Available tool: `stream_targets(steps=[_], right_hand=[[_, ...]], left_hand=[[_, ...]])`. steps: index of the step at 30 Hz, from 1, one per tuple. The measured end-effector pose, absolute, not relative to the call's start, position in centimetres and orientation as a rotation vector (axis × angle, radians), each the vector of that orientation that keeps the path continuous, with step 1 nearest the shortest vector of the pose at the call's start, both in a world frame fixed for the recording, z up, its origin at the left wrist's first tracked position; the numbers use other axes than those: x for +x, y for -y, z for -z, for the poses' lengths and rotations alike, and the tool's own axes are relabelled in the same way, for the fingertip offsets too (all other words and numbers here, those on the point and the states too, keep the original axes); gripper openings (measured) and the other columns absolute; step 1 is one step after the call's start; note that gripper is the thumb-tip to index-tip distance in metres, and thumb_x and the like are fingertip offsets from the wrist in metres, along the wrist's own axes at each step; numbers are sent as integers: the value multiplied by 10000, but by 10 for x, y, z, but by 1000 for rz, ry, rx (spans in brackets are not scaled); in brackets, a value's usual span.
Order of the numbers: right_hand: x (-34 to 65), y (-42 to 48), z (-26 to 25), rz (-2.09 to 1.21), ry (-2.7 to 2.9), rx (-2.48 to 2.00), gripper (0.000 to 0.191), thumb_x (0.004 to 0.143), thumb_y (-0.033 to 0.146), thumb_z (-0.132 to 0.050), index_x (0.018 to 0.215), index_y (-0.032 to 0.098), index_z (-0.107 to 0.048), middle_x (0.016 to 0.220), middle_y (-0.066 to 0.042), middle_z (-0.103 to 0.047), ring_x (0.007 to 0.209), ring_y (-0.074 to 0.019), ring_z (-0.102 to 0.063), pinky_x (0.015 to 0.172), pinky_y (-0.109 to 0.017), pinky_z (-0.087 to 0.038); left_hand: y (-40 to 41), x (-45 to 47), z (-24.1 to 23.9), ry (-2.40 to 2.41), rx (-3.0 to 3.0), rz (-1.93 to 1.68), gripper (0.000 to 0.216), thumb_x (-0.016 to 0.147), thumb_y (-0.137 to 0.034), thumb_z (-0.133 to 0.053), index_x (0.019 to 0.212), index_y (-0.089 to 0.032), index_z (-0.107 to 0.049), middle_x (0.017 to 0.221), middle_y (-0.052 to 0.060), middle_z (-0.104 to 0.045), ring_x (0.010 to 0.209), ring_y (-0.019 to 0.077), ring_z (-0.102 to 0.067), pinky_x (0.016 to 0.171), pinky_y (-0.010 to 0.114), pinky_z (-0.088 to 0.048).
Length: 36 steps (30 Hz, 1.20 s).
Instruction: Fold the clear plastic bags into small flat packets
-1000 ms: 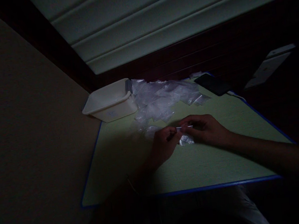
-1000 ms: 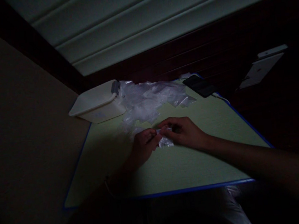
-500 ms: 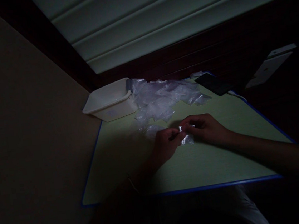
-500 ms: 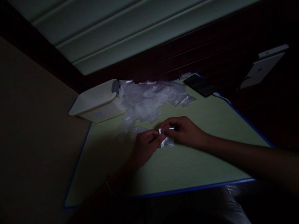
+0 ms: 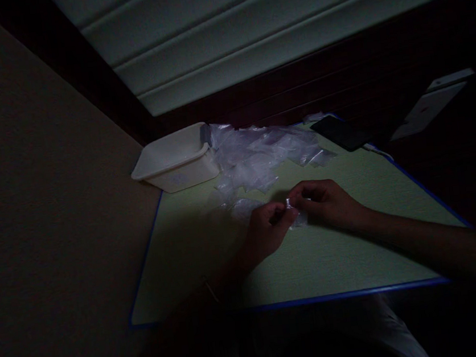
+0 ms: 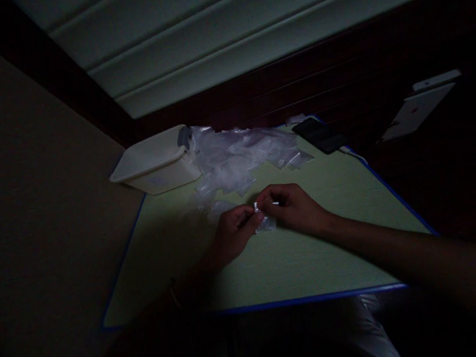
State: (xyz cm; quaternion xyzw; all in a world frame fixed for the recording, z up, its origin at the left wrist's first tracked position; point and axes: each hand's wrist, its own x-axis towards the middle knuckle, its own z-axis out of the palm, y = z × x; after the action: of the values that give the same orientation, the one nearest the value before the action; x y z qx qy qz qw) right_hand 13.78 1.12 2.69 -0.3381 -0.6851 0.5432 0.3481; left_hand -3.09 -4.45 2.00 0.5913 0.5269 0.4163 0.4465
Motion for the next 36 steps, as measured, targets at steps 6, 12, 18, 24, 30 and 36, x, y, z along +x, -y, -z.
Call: stream_targets(steps=[6, 12, 18, 24, 30, 36], right_hand=[[139, -9, -28, -1280, 1860, -902, 201, 842, 346, -607, 866, 156, -667, 781, -50, -685, 684, -165, -613, 633, -307, -484], [139, -7, -30, -1231, 1920, -866, 163, 847, 303, -596, 902, 160, -651, 817, -55, -687, 729, -177, -625, 660, -313, -493], [142, -5, -30, -1007, 2042, -846, 152, 877, 296, -573, 934, 177, -649, 852, -49, -698, 754, -174, -644, 687, -300, -494], [144, -4, -30, -749, 2132, -795, 147, 899, 282, -550, 942, 176, -643, 878, -56, -690, 765, -166, -640, 693, -291, -487], [144, -2, -28, -640, 2175, -732, 122, 907, 274, -545, 959, 190, -617, 877, -55, -670, 772, -164, -627, 702, -300, -491], [145, -2, -28, -612, 2202, -658, 118, 917, 250, -514, 978, 200, -602, 909, -72, -664, 808, -176, -628, 722, -320, -502]], left_hand=[[45, -31, -20, -1384, 1518, -1057, 280, 857, -375, -570, 727, -135, -633, 587, -22, -529, 549, 86, -464, 530, 214, -353], [44, -32, -18, -1406, 1549, -1074, 278, 869, -358, -556, 707, -142, -624, 586, -25, -512, 553, 88, -452, 530, 221, -340], [45, -32, -18, -1393, 1477, -1021, 407, 887, -459, -517, 639, -146, -594, 536, -19, -510, 492, 84, -443, 488, 220, -320], [46, -33, -17, -1375, 1502, -972, 385, 890, -429, -516, 645, -149, -611, 530, -23, -534, 466, 73, -436, 478, 212, -318], [45, -32, -16, -1388, 1536, -988, 337, 874, -390, -539, 649, -149, -614, 527, -20, -535, 485, 83, -466, 492, 215, -334], [45, -32, -13, -1392, 1531, -989, 338, 891, -398, -521, 687, -151, -629, 526, -14, -560, 487, 88, -495, 508, 214, -369]])
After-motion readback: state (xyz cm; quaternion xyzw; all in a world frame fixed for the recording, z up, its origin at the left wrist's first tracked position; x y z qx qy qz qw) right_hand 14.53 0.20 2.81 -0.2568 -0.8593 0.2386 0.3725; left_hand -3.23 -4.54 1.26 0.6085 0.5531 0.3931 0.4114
